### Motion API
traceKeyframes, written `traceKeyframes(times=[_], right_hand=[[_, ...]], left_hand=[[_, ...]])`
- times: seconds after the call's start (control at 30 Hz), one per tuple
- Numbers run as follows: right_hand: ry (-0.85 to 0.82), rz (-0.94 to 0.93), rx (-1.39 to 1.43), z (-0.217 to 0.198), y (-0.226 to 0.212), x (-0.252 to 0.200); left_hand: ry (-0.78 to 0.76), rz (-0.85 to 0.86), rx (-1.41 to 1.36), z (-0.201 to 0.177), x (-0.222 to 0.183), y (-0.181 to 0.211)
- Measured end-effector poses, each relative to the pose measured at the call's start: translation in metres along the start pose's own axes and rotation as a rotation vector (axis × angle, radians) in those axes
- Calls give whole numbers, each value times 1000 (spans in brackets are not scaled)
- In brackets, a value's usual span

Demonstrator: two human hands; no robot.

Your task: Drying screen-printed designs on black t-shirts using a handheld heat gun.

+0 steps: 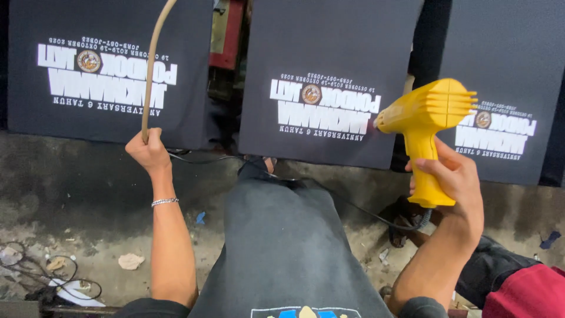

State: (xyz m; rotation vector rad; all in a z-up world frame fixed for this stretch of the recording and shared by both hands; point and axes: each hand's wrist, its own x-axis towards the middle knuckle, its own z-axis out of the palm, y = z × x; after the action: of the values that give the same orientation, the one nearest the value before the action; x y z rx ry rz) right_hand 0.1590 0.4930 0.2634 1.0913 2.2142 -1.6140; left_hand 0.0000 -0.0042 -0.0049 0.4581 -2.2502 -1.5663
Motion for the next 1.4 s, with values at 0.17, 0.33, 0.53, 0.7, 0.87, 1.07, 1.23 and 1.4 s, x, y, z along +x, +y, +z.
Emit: traceKeyframes(times=[0.17,0.33,0.53,0.7,0.87,1.07,1.23,1.4], right_hand=[[-56,-17,-35,26,-21,5],[-196,-138,-10,70,-40,22],[-414,-214,-185,126,-76,29],[-474,-223,-124,133,-79,34],[-381,-199,-162,94,-55,40],[-200,-127,-55,44,-34,24],[-70,-85,9,10,-13,21],[62,23,8,3,-26,15]], left_hand=[[1,14,8,1,-1,1],[60,43,4,5,5,-30],[99,55,-31,7,6,-31],[104,91,-41,9,5,-39],[85,94,-38,7,6,-35],[46,122,-18,3,8,-44],[20,104,-33,3,5,-37],[-21,51,2,1,-2,3]])
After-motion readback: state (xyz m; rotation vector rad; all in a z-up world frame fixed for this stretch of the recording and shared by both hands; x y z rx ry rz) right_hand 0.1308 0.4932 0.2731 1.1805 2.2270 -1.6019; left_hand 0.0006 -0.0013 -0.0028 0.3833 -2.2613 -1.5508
